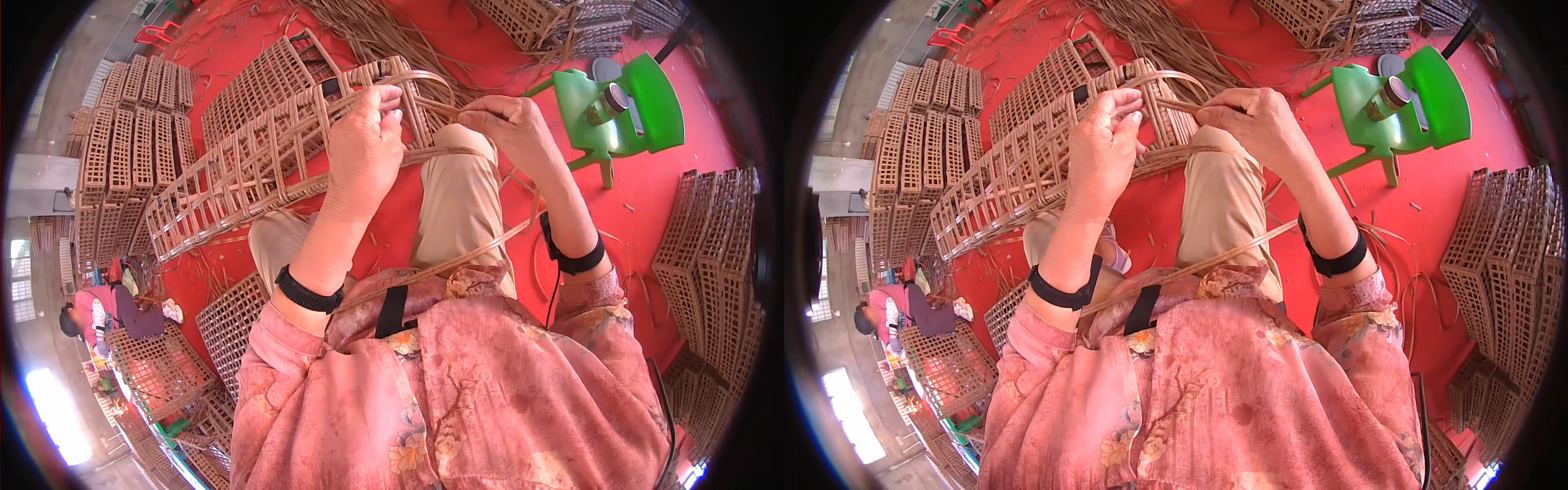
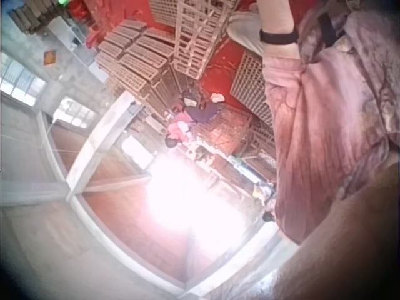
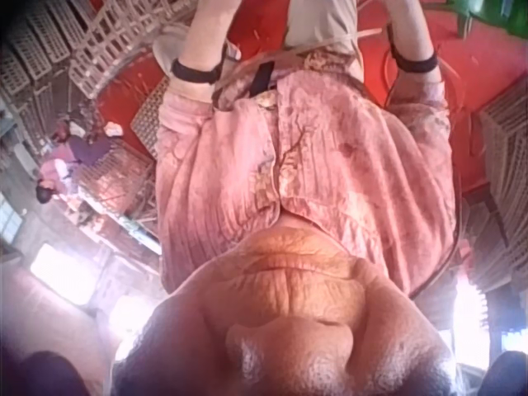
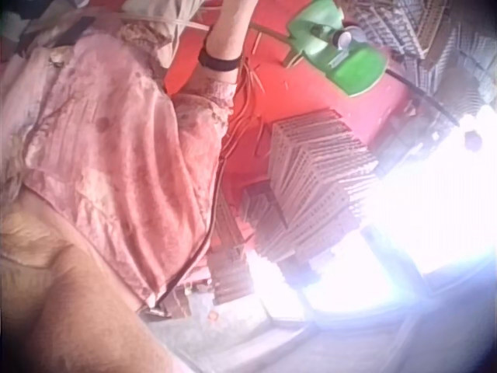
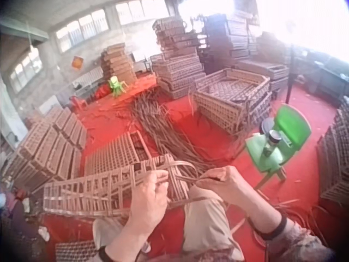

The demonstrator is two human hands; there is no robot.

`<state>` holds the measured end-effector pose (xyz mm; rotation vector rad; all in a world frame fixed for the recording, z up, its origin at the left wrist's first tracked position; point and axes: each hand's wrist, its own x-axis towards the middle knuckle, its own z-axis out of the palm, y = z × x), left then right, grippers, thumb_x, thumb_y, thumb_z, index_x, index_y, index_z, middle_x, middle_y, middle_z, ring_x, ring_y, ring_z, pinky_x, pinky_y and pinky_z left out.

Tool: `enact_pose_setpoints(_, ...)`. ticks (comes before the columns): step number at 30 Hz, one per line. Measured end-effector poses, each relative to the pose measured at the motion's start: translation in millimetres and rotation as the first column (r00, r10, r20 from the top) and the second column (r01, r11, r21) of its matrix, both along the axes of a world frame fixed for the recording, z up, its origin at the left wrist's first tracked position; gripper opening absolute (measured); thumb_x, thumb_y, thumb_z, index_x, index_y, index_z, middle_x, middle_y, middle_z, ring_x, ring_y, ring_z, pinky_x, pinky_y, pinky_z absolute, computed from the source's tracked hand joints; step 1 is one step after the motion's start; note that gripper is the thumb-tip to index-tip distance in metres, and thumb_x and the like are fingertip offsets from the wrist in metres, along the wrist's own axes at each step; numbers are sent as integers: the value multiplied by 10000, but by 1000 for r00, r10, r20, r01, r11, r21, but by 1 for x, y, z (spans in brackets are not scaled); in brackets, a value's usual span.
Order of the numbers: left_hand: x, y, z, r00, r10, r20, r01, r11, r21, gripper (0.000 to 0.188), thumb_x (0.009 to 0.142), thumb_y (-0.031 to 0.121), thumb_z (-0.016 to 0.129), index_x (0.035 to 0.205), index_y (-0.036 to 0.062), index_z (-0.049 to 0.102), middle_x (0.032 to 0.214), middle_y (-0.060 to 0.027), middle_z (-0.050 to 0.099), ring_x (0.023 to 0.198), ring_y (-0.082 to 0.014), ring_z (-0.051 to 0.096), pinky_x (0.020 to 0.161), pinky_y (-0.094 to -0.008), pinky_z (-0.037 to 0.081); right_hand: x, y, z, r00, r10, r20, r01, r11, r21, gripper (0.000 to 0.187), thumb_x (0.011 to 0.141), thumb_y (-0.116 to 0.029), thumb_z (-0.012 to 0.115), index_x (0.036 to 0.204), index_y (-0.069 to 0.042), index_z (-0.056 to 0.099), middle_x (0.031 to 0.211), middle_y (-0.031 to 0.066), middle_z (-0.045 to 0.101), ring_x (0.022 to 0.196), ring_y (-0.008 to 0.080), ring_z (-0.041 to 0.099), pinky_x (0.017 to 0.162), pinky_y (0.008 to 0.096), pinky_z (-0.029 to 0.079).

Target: The recorder is weaving a rectangular bamboo basket by threading thin bamboo strips through a pre-constructed frame.

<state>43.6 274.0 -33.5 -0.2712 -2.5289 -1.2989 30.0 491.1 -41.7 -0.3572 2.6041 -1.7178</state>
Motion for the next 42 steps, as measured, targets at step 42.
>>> enact_pose_setpoints(42,27,-50,5,985,171,-33,-173,937,-305,323,867,25,613,1187,60,582,988,-103,711,775,-206,666,761,-314,529,-38,-5,-5,936,245,253,-222,968,-115,188,917,-202,668,927,-21,717,679,-73,542,597,12,433,526,200,334)
